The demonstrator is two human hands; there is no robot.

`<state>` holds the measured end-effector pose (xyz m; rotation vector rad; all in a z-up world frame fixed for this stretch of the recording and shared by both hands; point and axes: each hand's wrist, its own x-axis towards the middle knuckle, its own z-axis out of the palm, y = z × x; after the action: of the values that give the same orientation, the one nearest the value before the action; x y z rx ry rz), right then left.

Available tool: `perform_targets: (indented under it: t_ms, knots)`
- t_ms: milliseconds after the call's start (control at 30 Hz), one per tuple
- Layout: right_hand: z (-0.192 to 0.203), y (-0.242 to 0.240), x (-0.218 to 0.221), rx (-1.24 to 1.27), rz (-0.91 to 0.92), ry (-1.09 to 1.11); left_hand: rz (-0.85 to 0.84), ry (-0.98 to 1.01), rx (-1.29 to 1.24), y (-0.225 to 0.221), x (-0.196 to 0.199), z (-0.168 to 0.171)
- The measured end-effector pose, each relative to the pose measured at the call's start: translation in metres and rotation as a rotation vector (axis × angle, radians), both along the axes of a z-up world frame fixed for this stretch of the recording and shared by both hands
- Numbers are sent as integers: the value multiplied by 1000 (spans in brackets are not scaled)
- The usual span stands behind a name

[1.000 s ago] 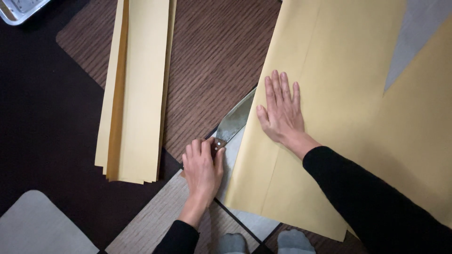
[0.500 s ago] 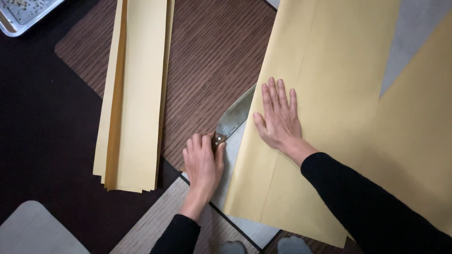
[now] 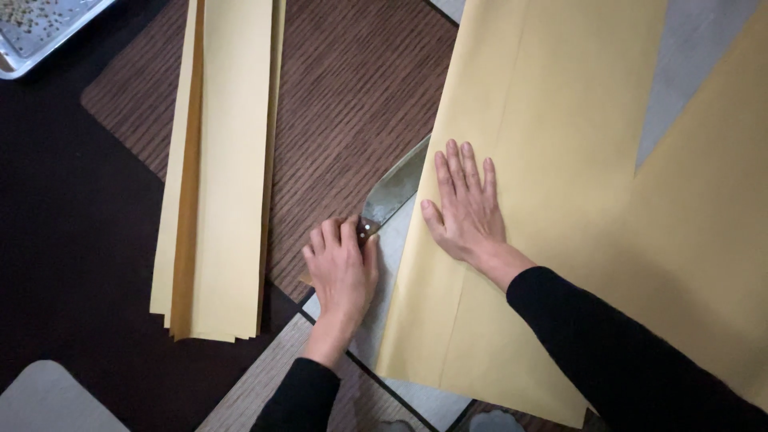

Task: Cutting large sheets of paper into strips by folding and using a knife

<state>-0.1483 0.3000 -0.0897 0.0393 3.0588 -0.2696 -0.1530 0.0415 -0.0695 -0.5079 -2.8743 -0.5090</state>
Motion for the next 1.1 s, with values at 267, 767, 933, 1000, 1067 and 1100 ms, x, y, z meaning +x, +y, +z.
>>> perform_targets:
  t_ms: [267, 767, 933, 1000, 1067, 1100]
  knots:
    - [1, 0, -2, -32, -14, -46, -408, 83, 49, 31, 20, 28]
    - [27, 86, -155, 39, -39, -123, -432, 47, -43, 30, 30, 25]
    - [12, 94, -151, 65, 3, -30, -453, 40, -109, 28, 29, 22]
    - [7, 97, -151, 45, -3, -16, -466, 70, -193, 23, 26, 15]
    - [10, 96, -150, 32, -6, -4, -374, 98, -146, 19, 15, 21]
    - [11, 95, -149, 22, -12, 13, -284, 132, -98, 18, 8, 22]
